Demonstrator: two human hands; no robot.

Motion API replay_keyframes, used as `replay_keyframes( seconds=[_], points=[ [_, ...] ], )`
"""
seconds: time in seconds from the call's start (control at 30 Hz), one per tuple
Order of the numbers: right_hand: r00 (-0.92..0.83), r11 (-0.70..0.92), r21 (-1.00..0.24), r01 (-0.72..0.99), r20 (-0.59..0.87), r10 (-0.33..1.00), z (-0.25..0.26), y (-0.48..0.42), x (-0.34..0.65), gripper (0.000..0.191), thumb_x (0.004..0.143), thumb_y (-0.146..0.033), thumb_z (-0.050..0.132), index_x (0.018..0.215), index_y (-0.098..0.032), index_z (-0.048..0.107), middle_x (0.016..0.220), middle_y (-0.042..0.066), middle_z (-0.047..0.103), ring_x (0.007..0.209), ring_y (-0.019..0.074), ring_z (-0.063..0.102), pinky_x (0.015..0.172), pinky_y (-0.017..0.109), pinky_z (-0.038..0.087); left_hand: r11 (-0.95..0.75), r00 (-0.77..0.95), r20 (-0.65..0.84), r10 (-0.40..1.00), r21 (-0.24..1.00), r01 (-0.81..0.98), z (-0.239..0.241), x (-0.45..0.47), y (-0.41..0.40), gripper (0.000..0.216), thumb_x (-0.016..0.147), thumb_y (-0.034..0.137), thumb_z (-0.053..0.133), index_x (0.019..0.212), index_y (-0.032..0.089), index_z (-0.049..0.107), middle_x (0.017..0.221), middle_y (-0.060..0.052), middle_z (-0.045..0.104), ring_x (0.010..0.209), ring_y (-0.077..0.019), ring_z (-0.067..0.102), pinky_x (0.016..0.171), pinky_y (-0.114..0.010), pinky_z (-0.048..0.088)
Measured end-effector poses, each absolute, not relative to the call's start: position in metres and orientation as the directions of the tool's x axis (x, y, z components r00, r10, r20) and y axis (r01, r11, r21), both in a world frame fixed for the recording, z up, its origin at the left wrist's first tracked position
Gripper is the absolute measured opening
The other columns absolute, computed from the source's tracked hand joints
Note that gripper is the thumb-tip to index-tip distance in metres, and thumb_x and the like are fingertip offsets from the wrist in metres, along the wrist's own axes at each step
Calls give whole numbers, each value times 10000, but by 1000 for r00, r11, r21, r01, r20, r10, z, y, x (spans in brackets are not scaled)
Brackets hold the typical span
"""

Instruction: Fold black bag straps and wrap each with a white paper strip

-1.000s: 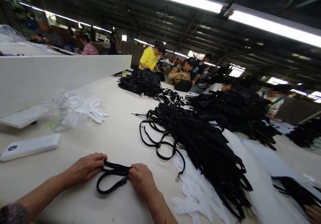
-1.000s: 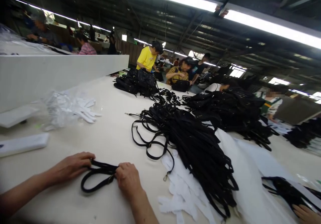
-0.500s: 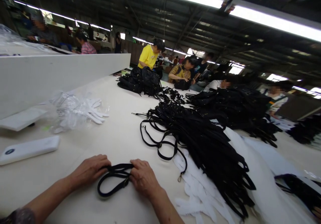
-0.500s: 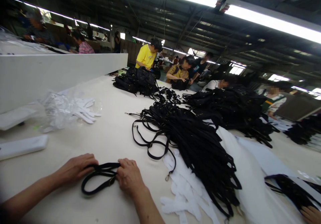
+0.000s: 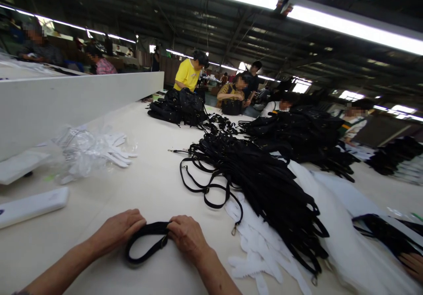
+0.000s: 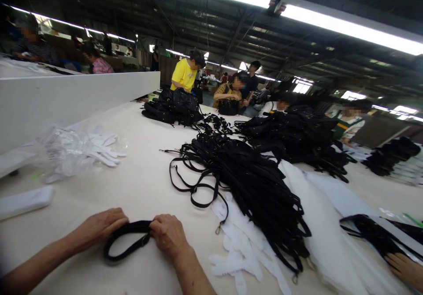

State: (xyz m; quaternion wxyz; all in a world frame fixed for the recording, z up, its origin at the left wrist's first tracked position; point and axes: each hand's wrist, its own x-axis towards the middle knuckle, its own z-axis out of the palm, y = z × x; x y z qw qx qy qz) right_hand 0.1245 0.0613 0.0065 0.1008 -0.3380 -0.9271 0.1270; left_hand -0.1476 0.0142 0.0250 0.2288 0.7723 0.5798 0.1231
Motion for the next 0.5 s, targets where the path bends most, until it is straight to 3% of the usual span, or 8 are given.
replay_keyframes(
  seconds=[0.07,0.17,0.2,0.27,0.37,0.5],
  points=[
    [-748,741,-301,601,117,654,4,59,125,111,937,-290,583,1041,-280,620,1062,-18,706,953,165,618,755,284,418,-248,296,-40,954,444,861,25,-140,6,407,914,592,472,1164,335,666,1109,-27,737,1031,-241,676,904,-368,472],
    [-739,740,-294,605,137,659,1,55,125,140,943,-266,572,1080,-273,597,1033,-11,704,943,163,611,768,285,415,-309,320,25,947,337,889,15,-123,-10,790,768,673,637,1441,304,450,1381,-117,632,1260,-350,569,1048,-496,384],
    [-737,740,-290,606,143,660,0,54,126,140,942,-269,577,1081,-269,592,1021,-9,704,942,164,610,768,285,414,-322,324,44,945,306,896,9,-119,-15,826,770,644,653,1475,297,398,1420,-126,602,1294,-359,540,1068,-515,357],
    [-740,749,-288,597,161,653,-3,53,128,136,942,-299,587,1074,-263,583,1034,-7,703,953,164,609,770,284,414,-328,314,94,945,253,910,-3,-112,-21,744,846,536,618,1499,302,350,1433,-111,594,1297,-335,539,1076,-511,330],
    [-746,761,-312,569,194,638,-6,51,131,141,948,-324,587,1075,-263,579,1109,-6,694,995,155,609,801,279,421,-362,326,186,927,213,908,-15,-114,-22,514,953,360,507,1458,346,410,1344,-46,664,1200,-252,605,1054,-446,341],
    [-723,734,-371,570,199,662,-8,47,134,251,926,-268,618,1170,-266,561,1095,7,698,1011,163,615,847,291,433,-425,376,244,894,196,883,-22,-123,-18,514,940,152,460,1404,374,480,1239,-12,701,1115,-209,626,1036,-406,359]
  ],
)
